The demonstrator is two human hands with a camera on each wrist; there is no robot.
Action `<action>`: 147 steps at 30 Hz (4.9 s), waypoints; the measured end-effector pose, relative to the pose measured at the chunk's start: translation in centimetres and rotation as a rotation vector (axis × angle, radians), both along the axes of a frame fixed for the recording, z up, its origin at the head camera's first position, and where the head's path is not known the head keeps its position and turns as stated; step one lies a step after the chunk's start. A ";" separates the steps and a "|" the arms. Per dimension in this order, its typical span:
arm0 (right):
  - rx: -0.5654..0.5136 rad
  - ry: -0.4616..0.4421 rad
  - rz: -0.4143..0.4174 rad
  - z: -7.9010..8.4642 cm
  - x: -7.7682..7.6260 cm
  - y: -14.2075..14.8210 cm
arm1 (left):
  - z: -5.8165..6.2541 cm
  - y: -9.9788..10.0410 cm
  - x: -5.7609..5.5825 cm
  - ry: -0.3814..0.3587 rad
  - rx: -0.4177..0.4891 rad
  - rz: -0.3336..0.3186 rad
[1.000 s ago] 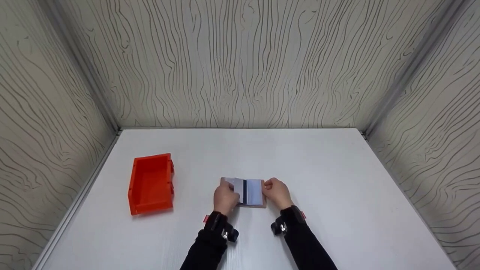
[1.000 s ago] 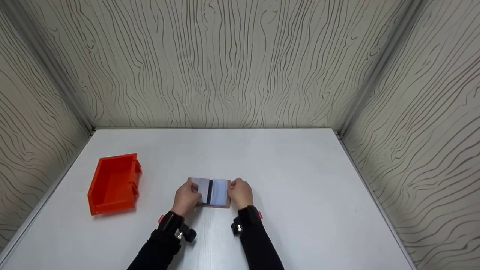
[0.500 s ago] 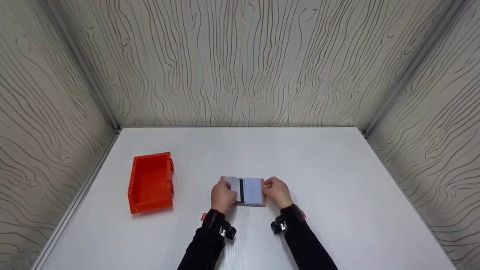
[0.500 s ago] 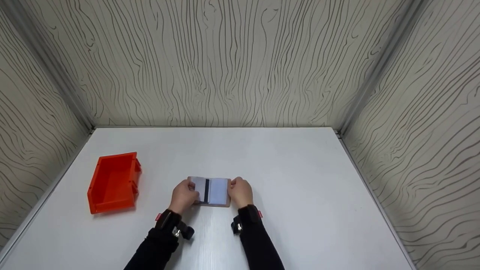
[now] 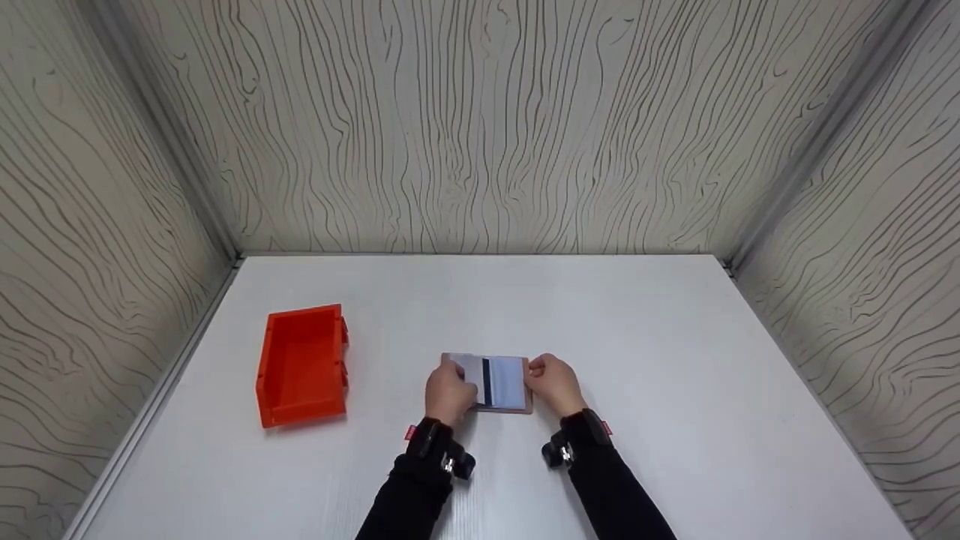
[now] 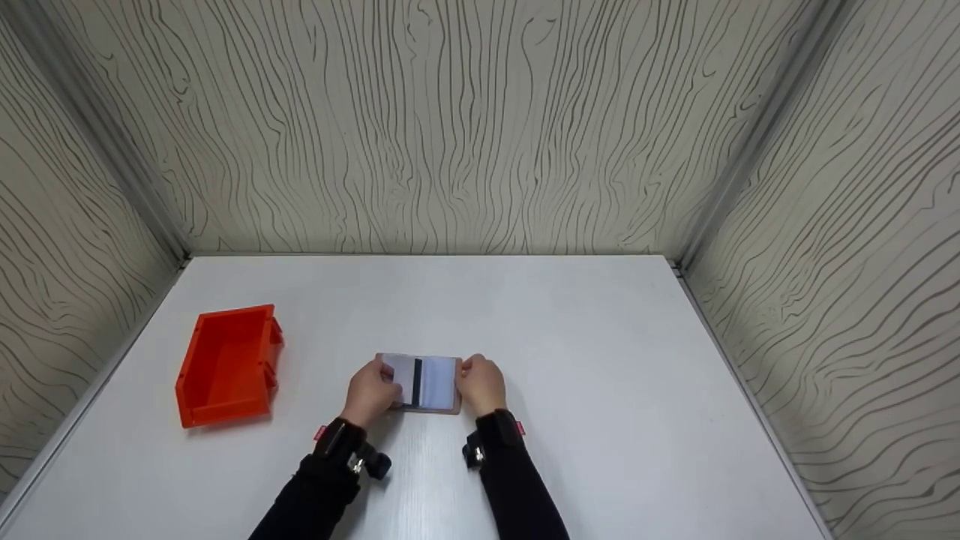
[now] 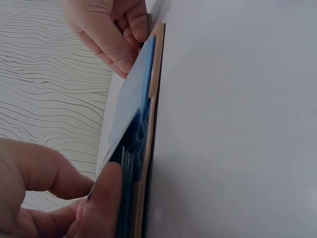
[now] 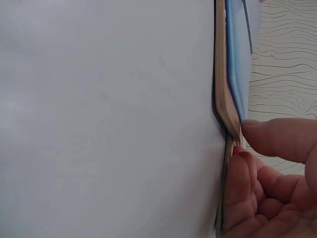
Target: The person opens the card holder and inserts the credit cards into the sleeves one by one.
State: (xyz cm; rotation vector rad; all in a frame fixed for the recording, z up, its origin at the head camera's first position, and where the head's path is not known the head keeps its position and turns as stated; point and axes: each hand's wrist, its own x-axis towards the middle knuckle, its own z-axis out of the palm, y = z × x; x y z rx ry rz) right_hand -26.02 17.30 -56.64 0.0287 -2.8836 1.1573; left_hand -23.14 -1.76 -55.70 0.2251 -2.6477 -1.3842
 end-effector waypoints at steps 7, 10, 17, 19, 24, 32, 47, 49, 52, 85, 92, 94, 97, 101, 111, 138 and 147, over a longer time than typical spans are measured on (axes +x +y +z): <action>-0.014 0.030 0.014 0.0 0.1 0.0 | 0.1 0.6 0.0 0.007 0.007 0.003; -0.010 0.024 0.012 0.0 0.1 0.0 | 0.0 0.9 -0.1 0.004 -0.014 -0.009; 0.002 0.019 -0.001 -0.1 0.0 0.0 | -0.3 1.6 -0.1 0.042 -0.053 -0.024; 0.003 0.022 -0.004 -0.1 0.0 0.0 | -0.2 1.8 0.0 0.067 -0.080 -0.021; -0.007 0.019 -0.009 0.0 0.0 0.0 | -0.1 2.2 0.2 0.092 -0.157 -0.013; -0.009 0.001 -0.016 0.2 0.1 -0.1 | -0.3 2.6 0.2 0.136 -0.207 -0.063; 0.003 0.009 -0.013 0.2 0.1 -0.1 | -0.6 2.3 0.0 0.145 -0.163 -0.097; 0.001 0.002 -0.016 0.1 0.0 -0.1 | -0.5 2.1 0.0 0.143 -0.151 -0.097; -0.007 -0.012 -0.028 0.1 0.0 -0.1 | -0.3 1.7 -0.1 0.147 -0.118 -0.092; -0.010 -0.050 -0.026 0.0 -0.2 -0.1 | 0.4 -4.4 -0.8 -0.057 -0.098 0.079; 0.000 -0.008 -0.019 0.0 -0.1 -0.1 | 0.4 -4.1 -0.8 -0.069 -0.093 0.066; 0.005 0.001 -0.015 -0.1 -0.1 -0.1 | 0.4 -4.1 -0.8 -0.078 -0.098 0.061; 0.008 0.004 -0.013 -0.1 0.0 -0.1 | 0.4 -4.0 -0.8 -0.099 -0.095 0.058; 0.006 -0.003 -0.013 0.0 0.0 -0.1 | 0.4 -4.1 -0.8 -0.112 -0.075 0.061; -0.001 -0.028 -0.025 -0.1 -0.1 -0.1 | 0.5 -4.2 -1.0 -0.090 -0.036 0.047; -0.030 0.002 -0.021 -0.1 0.1 0.0 | 2.5 -0.8 -0.6 0.133 0.133 -0.091; -0.040 0.005 -0.017 0.0 0.0 0.1 | 1.9 1.1 -0.3 0.125 0.079 -0.149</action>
